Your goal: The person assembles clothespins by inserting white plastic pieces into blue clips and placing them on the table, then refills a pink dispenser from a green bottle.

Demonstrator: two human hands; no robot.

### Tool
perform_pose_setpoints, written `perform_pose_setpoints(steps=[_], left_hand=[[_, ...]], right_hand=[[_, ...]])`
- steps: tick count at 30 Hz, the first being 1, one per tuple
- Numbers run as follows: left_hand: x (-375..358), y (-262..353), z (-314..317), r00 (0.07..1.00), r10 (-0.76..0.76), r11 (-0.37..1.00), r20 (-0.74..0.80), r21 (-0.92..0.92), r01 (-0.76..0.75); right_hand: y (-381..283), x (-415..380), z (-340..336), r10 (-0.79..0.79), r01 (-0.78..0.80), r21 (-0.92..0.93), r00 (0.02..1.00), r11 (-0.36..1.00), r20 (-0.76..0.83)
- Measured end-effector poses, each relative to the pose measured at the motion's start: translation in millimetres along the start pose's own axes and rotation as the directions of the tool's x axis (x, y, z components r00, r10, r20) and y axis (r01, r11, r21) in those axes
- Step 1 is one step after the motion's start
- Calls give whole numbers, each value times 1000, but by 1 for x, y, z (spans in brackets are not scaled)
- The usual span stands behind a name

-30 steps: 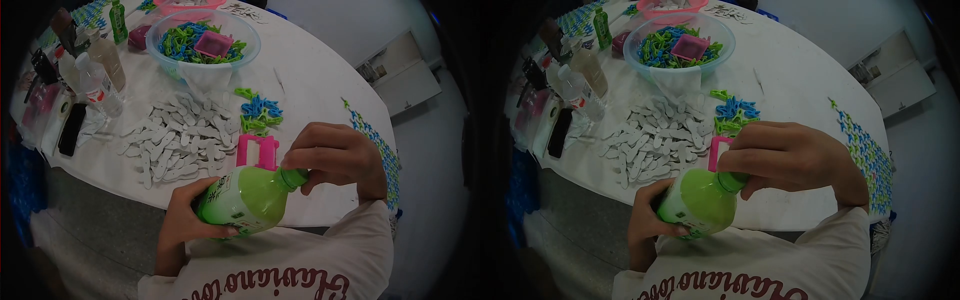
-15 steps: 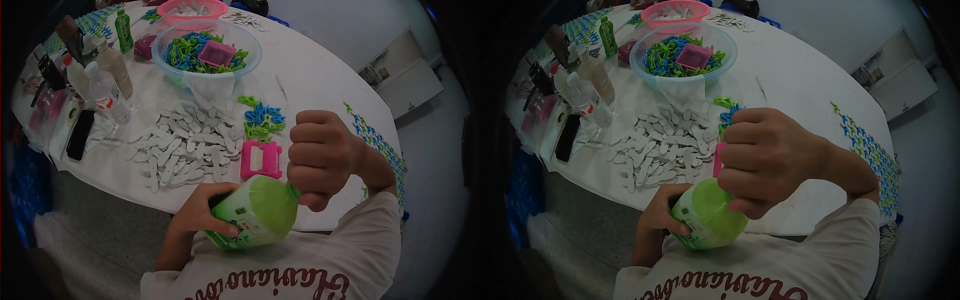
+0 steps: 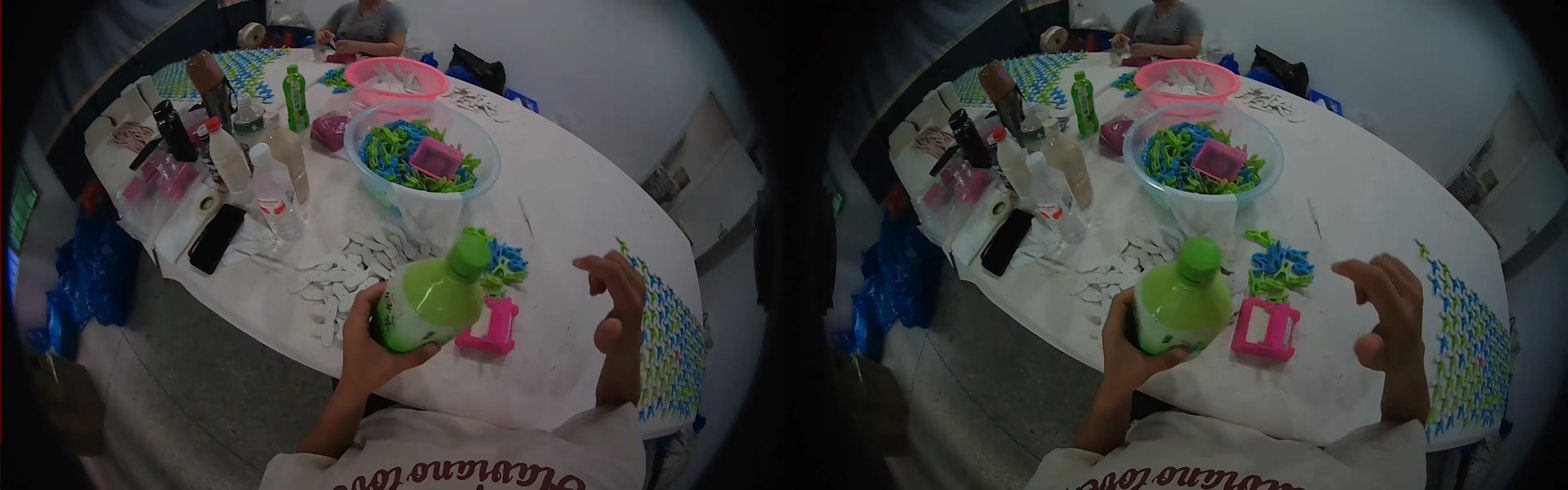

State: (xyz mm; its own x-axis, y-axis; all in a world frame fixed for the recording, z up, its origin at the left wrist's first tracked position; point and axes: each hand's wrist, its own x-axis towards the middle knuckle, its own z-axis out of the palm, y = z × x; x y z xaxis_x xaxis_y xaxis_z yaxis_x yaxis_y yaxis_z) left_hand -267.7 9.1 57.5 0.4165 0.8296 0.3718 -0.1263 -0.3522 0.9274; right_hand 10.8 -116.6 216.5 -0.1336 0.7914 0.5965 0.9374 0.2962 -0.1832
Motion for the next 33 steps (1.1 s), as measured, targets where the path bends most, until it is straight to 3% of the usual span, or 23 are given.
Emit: perform_pose_setpoints(steps=[2,4,7,9,12,14,19,21,22,24,28,30,31,33], left_hand=[[7,-3,-7,975,-66,975,-211,-220,18],[21,5,-24,946,3,982,-325,-177,-64],[42,12,-62,857,127,975,-499,-98,-202],[57,10,-87,737,214,943,-641,-61,-327],[99,38,-114,599,302,890,-742,-6,-457],[138,72,-129,631,325,876,-704,-27,-481],[261,122,-188,737,350,903,-579,-1,-430],[305,125,-215,857,277,960,-434,158,-230],[321,123,-222,861,284,958,-423,159,-238],[345,119,-226,935,54,975,-350,219,26],[381,84,-218,984,17,943,-179,331,44],[415,55,-225,1000,-5,908,-3,418,5],[422,52,-217,1000,-8,906,21,422,-2],[432,36,-203,996,-88,790,14,610,61]], right_hand=[[16,-34,2,147,-147,90,989,985,3],[33,-72,11,329,-325,118,944,938,-10],[55,-163,44,665,-638,202,737,743,-118],[44,-216,72,752,-759,58,626,648,-205],[9,-282,118,772,-794,108,536,599,-340],[-15,-295,133,809,-818,171,470,550,-353],[-51,-318,149,668,-710,-321,701,626,-250],[-62,-293,145,674,-727,-291,687,622,-272],[-64,-281,142,673,-734,-268,680,625,-291],[-67,-274,141,685,-754,-246,656,609,-316],[-69,-273,140,704,-766,-240,643,596,-301],[-67,-278,142,706,-773,-235,635,590,-315],[-66,-280,145,689,-762,-244,646,599,-329],[-65,-284,146,713,-782,-242,624,575,-321]])
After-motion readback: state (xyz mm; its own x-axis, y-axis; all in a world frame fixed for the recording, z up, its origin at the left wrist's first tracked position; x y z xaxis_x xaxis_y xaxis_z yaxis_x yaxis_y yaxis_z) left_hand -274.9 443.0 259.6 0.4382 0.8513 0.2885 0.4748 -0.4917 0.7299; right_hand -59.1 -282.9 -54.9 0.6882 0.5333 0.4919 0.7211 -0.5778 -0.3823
